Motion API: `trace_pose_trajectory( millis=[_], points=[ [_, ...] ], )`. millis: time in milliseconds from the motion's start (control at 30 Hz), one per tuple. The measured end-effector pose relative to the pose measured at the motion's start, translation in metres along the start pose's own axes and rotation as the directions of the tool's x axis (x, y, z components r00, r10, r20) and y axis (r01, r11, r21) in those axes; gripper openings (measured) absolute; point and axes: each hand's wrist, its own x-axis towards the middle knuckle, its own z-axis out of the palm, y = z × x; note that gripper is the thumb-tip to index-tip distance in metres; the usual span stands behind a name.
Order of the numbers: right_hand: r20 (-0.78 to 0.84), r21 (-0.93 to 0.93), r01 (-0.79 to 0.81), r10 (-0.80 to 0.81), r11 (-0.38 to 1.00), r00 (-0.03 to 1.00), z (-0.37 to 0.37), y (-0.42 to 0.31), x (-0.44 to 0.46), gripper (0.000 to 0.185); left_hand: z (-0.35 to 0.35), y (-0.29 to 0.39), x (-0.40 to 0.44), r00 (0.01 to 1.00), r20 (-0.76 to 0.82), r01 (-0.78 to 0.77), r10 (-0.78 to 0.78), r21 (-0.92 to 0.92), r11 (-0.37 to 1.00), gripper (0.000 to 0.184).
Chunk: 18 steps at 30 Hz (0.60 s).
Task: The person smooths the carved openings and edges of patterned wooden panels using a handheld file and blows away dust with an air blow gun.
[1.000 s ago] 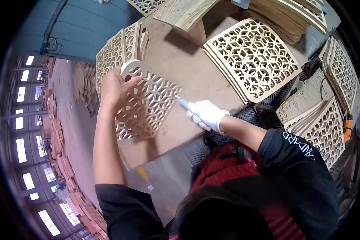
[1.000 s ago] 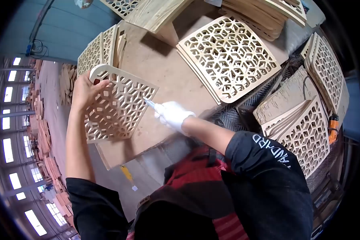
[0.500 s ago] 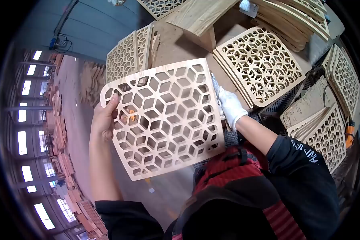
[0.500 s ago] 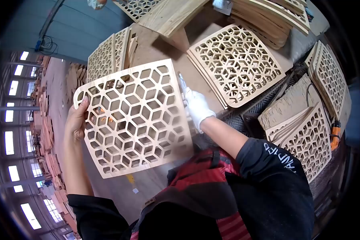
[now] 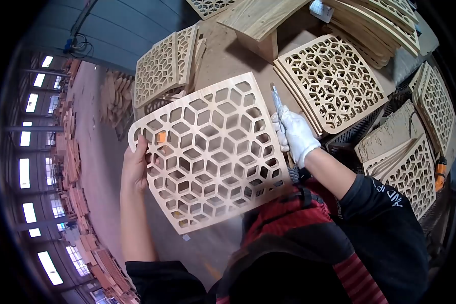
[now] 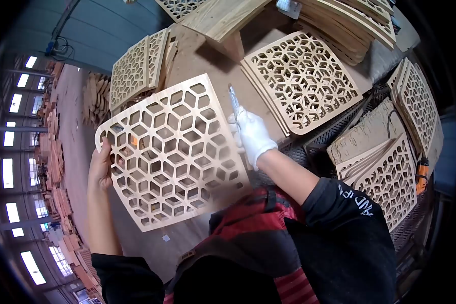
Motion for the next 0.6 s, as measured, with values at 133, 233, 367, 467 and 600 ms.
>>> trace_pose_trajectory(
  millis=[133,233,367,467,600],
  points=[
    [-0.054,-0.026,0.131,-0.132,0.991,0.99,0.002,0.005,-0.008,0.043,-0.012,-0.031,-0.002,0.975,-0.017,-0.22,0.22,0.016,0.975,0.052],
    [-0.126,-0.017,0.128,-0.129,0.992,0.984,0.003,0.006,-0.013,0.041,-0.023,-0.053,-0.003,0.951,0.003,-0.308,0.308,-0.01,0.951,0.055],
    [-0.116,-0.091,0.209,-0.218,0.974,0.969,0.004,0.008,-0.023,0.041,-0.023,-0.066,-0.013,0.942,0.04,-0.328,0.333,-0.096,0.94,0.067],
    [-0.105,-0.127,0.206,-0.22,0.97,0.97,0.004,0.009,-0.023,0.04,-0.024,-0.073,-0.015,0.946,0.014,-0.32,0.323,-0.118,0.94,0.069],
    [-0.125,-0.084,0.154,-0.163,0.985,0.979,0.009,0.005,-0.023,0.039,-0.026,-0.076,-0.021,0.949,0.019,-0.311,0.316,-0.124,0.942,0.069]
  ],
)
